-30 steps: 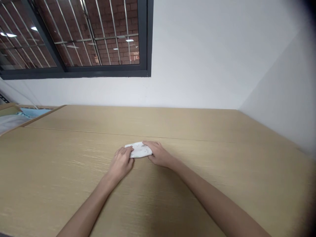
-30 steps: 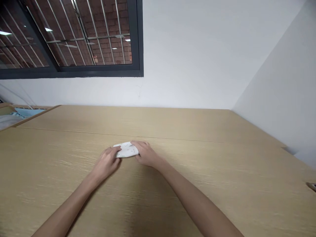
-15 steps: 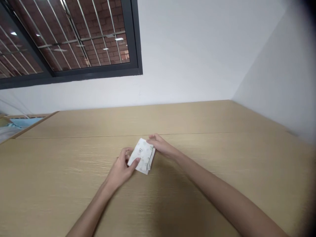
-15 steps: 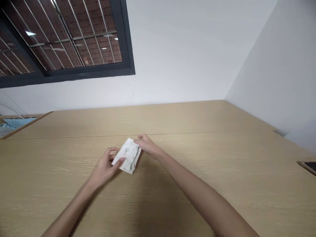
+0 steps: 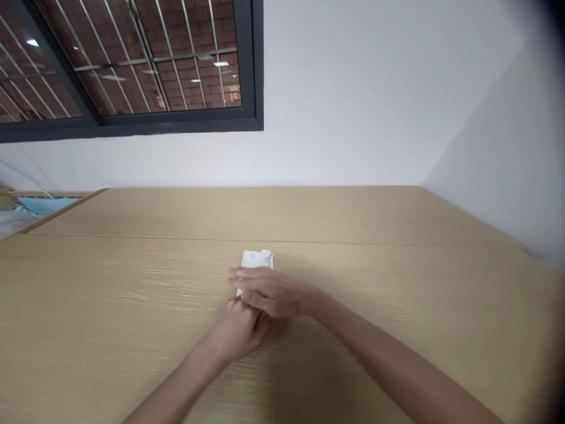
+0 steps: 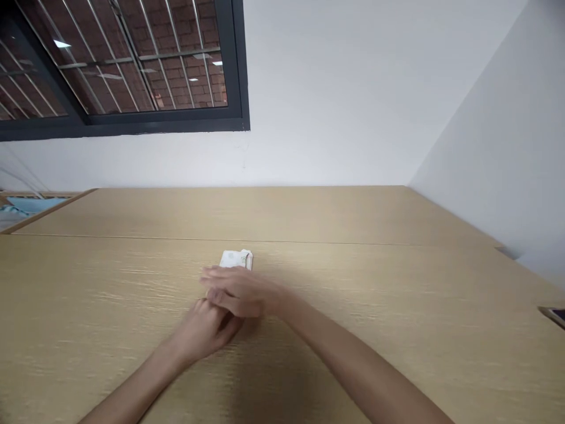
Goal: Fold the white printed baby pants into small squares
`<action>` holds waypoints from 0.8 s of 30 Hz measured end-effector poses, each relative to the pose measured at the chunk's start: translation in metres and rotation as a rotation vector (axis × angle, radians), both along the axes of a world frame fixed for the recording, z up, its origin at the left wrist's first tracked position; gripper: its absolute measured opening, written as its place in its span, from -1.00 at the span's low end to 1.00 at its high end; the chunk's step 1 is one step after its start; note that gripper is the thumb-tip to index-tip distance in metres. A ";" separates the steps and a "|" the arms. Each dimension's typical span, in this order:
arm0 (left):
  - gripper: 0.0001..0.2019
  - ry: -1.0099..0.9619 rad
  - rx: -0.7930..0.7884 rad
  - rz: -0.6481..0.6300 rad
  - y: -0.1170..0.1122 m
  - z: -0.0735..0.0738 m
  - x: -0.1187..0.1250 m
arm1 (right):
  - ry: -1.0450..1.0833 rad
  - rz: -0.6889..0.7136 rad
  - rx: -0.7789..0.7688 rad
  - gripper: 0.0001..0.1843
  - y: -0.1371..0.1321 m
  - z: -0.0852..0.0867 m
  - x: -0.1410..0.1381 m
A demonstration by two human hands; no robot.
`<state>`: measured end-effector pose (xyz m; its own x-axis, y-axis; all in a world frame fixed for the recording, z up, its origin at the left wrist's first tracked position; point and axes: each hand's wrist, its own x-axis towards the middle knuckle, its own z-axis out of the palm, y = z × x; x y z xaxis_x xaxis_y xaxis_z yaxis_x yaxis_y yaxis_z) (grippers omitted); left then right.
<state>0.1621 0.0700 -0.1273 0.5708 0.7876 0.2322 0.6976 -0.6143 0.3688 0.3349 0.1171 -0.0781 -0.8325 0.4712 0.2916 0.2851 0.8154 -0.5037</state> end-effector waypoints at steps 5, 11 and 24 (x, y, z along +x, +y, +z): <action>-0.61 0.117 0.165 -0.023 -0.004 -0.016 0.007 | -0.086 -0.070 0.001 -0.56 0.007 -0.030 0.000; -0.55 0.157 0.217 -0.047 -0.004 -0.019 0.007 | -0.147 -0.232 0.158 -0.47 0.041 -0.050 0.023; -0.77 -0.254 0.106 0.164 0.021 -0.005 -0.017 | 0.049 -0.484 0.160 -0.39 0.047 -0.067 0.032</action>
<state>0.1449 0.0911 -0.1319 0.3513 0.8283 0.4364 0.6846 -0.5452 0.4838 0.3671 0.1639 -0.1451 -0.5136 0.7453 0.4250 0.6280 0.6641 -0.4057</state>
